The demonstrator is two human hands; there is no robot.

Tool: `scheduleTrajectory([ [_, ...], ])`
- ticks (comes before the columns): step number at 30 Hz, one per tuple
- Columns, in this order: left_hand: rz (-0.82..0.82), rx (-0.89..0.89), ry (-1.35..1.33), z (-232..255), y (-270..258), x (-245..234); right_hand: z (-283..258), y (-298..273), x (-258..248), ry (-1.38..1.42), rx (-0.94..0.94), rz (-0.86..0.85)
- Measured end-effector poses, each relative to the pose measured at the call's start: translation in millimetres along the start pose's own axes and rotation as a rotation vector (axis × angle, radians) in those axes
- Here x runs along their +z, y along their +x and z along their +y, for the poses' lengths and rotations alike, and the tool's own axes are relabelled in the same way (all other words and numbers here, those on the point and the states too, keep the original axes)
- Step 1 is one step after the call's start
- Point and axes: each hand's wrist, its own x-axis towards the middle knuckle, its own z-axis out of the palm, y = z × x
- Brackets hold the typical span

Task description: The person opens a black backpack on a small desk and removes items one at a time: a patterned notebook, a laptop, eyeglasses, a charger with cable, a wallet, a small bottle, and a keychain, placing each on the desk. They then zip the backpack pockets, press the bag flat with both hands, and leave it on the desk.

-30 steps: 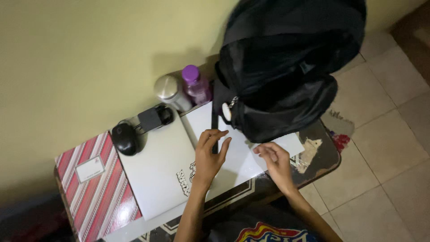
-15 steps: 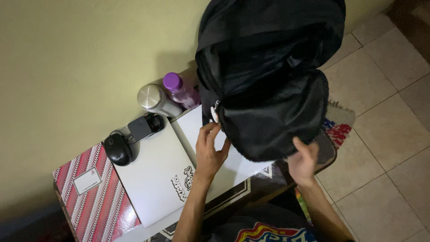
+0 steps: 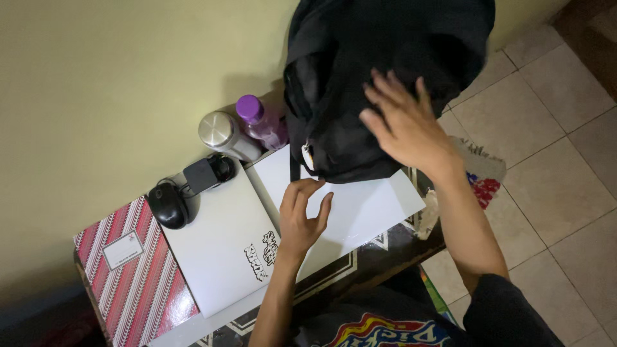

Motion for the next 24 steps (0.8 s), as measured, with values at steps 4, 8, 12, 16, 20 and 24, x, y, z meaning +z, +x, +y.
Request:
scheduleTrajectory([
  [4,0.013,-0.049,-0.012,2,-4,-10,-11,-2,15,0.049,0.154,-0.084],
  [8,0.026,-0.118,-0.03,0,-11,-14,-22,-27,7,0.206,0.097,0.211],
  [12,0.019,-0.174,-0.085,-4,-16,-9,-24,-65,20,0.279,0.066,0.474],
  [16,-0.005,-0.275,-0.131,-7,-16,-3,-20,-107,69,0.41,0.156,0.502],
  [20,-0.055,-0.36,-0.097,-13,-16,2,-27,-144,125,0.623,0.293,0.32],
  [24,-0.081,-0.353,-0.082,-20,-14,11,-47,-152,153,0.746,0.404,0.136],
])
